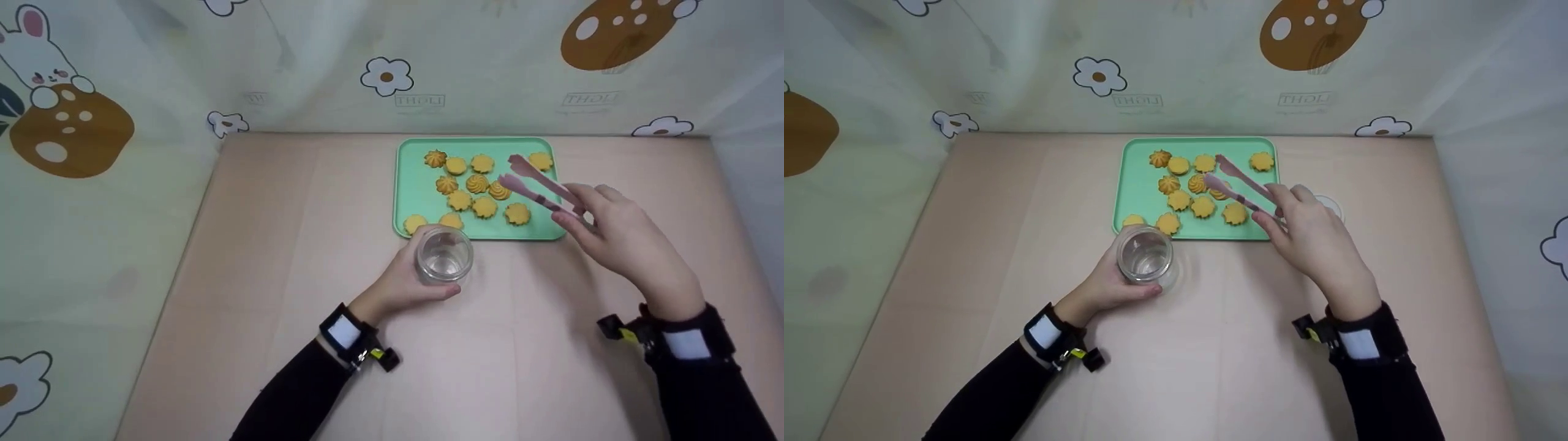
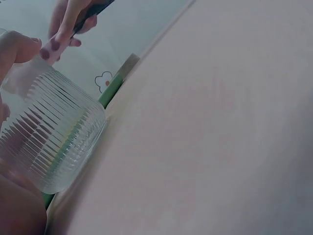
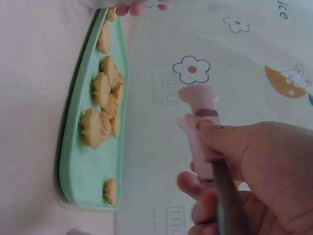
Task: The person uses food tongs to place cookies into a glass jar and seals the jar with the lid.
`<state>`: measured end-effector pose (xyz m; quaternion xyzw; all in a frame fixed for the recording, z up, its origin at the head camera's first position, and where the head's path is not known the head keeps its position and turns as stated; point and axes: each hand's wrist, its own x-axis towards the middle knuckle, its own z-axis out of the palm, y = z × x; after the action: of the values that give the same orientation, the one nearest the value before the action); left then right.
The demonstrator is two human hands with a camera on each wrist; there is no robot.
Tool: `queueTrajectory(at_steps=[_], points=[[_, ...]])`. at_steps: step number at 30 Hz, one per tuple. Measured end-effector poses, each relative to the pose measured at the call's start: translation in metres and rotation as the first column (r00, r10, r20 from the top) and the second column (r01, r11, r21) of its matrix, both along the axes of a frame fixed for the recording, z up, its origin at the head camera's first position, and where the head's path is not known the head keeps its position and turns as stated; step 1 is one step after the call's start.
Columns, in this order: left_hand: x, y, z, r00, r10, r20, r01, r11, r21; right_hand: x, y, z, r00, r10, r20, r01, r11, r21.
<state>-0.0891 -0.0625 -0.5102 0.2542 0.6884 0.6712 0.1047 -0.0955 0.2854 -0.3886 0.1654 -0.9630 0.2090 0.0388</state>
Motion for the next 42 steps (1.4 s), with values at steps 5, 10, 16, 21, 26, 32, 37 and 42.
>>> queueTrajectory(at_steps=[5, 10, 16, 21, 26, 32, 37, 42], points=[[0.001, -0.002, -0.001, 1.000, 0.002, 0.005, -0.002, 1.000, 0.007, -0.027, -0.009, -0.007, 0.994, -0.096, 0.045, 0.096, 0.995, 0.000], [0.001, -0.004, 0.001, 1.000, 0.009, -0.002, -0.009, 1.000, 0.004, -0.050, -0.007, -0.019, 0.977, -0.194, 0.091, 0.194, 0.981, 0.000], [0.001, -0.003, 0.000, 1.000, -0.004, -0.007, 0.004, 1.000, 0.000, -0.065, 0.010, -0.031, 0.940, -0.298, 0.165, 0.302, 0.953, 0.002], [0.000, 0.000, 0.000, 1.000, -0.011, -0.010, 0.011, 1.000, -0.001, -0.067, 0.021, -0.034, 0.902, -0.350, 0.251, 0.361, 0.932, 0.002], [-0.001, 0.000, -0.001, 1.000, -0.016, -0.019, 0.016, 1.000, 0.004, -0.066, 0.025, -0.038, 0.898, -0.350, 0.266, 0.364, 0.932, -0.001], [-0.001, 0.000, -0.002, 1.000, -0.019, -0.023, 0.019, 1.000, 0.005, -0.065, 0.024, -0.045, 0.896, -0.359, 0.260, 0.369, 0.929, 0.010], [0.000, 0.001, -0.001, 1.000, -0.026, -0.013, 0.026, 1.000, 0.017, -0.065, 0.023, -0.049, 0.894, -0.364, 0.262, 0.375, 0.927, 0.010], [-0.001, 0.000, -0.001, 1.000, -0.022, -0.015, 0.023, 1.000, 0.019, -0.065, 0.022, -0.050, 0.901, -0.358, 0.244, 0.369, 0.930, 0.004]])
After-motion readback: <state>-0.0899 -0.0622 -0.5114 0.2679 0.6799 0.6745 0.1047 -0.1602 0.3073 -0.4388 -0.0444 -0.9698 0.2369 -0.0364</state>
